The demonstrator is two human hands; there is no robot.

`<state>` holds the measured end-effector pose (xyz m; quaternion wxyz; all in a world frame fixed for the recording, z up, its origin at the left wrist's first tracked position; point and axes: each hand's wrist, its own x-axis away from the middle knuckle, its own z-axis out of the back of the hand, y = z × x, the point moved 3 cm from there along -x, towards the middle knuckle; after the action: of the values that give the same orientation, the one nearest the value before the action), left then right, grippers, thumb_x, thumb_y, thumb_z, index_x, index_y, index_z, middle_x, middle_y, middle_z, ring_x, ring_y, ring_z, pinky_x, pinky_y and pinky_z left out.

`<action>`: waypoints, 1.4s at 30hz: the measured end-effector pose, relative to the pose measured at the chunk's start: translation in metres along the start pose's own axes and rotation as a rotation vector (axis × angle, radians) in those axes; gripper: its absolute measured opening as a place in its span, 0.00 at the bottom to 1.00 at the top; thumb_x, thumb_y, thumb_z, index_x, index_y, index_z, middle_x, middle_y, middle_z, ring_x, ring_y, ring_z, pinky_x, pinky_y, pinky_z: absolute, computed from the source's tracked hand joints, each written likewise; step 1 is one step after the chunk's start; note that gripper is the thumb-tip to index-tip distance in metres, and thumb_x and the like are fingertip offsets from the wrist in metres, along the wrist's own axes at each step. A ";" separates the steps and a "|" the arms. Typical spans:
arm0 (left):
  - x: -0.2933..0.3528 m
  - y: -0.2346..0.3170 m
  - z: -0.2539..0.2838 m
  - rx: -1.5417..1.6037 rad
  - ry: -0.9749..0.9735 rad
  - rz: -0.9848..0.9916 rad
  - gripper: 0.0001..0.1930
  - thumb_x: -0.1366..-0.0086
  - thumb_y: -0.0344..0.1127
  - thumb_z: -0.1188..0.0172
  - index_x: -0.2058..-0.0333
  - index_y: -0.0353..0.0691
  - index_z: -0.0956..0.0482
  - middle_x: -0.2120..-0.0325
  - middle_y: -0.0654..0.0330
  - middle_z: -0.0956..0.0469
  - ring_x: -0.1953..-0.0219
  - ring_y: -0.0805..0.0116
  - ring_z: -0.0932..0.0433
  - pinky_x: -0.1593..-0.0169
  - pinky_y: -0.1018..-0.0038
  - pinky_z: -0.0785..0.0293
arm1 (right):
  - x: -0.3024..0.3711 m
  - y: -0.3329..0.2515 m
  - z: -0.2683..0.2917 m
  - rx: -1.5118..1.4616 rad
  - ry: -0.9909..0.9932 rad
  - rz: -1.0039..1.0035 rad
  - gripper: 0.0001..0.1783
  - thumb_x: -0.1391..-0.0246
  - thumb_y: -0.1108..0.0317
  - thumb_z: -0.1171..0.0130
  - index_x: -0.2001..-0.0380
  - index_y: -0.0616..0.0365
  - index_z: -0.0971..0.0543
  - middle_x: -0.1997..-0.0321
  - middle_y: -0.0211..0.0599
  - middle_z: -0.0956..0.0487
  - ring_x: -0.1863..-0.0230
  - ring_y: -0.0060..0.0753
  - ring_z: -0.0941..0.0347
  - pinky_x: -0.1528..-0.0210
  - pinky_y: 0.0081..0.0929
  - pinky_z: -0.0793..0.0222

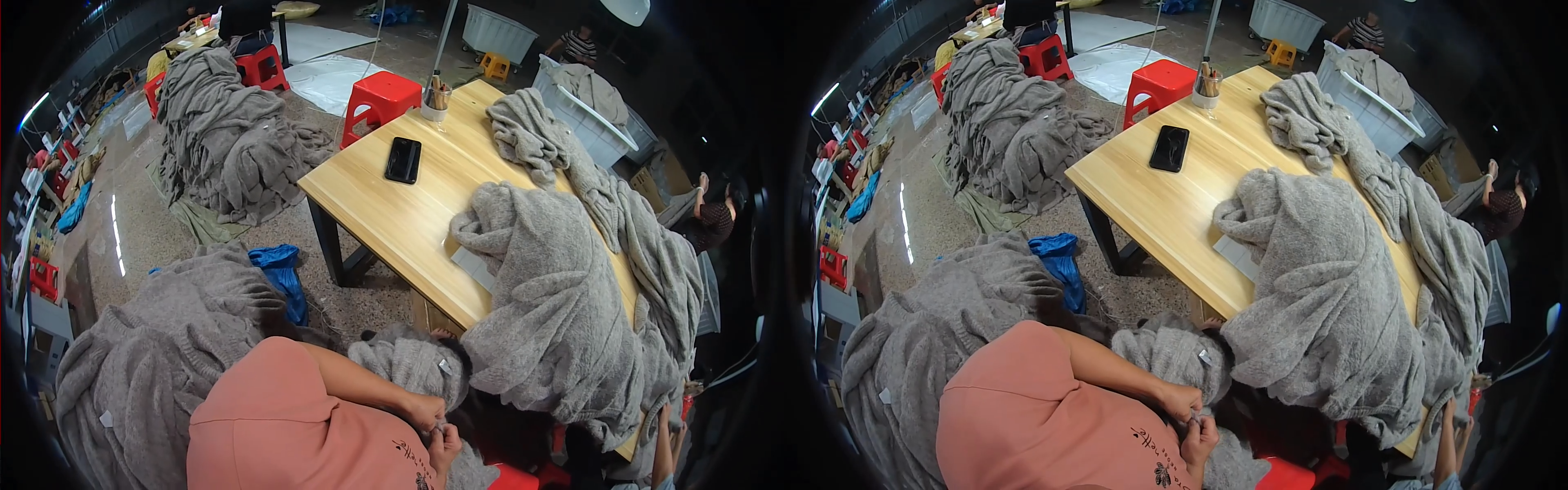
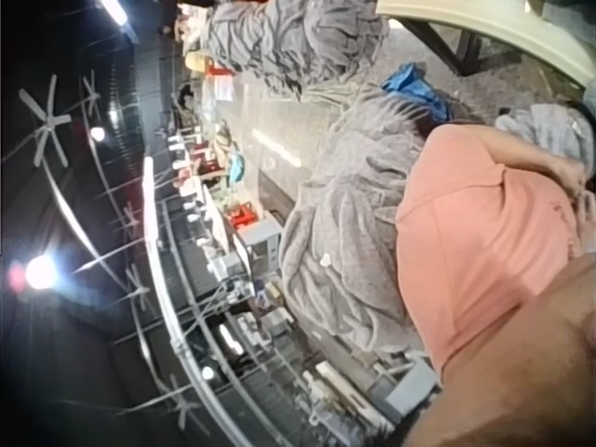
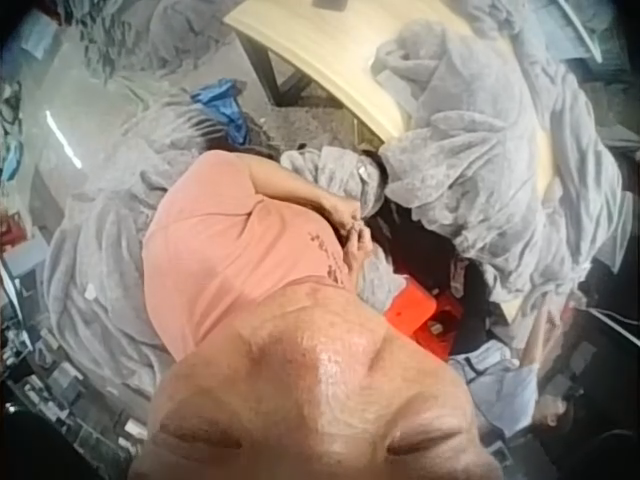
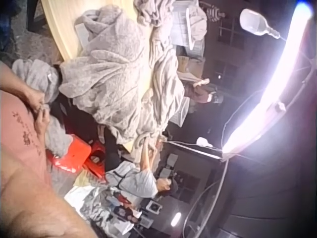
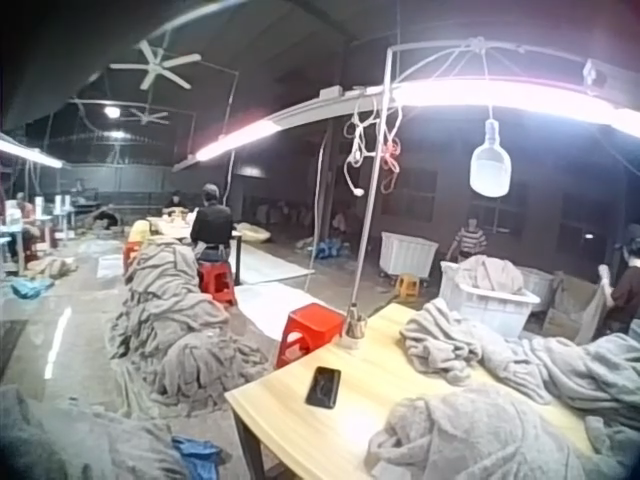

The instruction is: Inspecting grey knitted garments for quality control and removing loose threads.

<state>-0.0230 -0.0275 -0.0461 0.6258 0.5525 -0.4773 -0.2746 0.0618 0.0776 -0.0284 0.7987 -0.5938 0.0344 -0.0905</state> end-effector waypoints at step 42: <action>-0.016 0.006 0.028 0.679 0.203 0.050 0.03 0.52 0.28 0.40 0.80 0.35 0.24 0.83 0.66 0.26 0.81 0.80 0.31 0.76 0.82 0.36 | 0.034 0.045 0.070 0.272 -0.006 -0.376 0.09 0.60 0.80 0.53 0.72 0.68 0.27 0.80 0.40 0.27 0.76 0.22 0.36 0.73 0.23 0.38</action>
<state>-0.0551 -0.0245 -0.0472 0.4570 0.7416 -0.4903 -0.0285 0.1108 0.1495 -0.0495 0.8408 -0.4768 -0.0918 -0.2395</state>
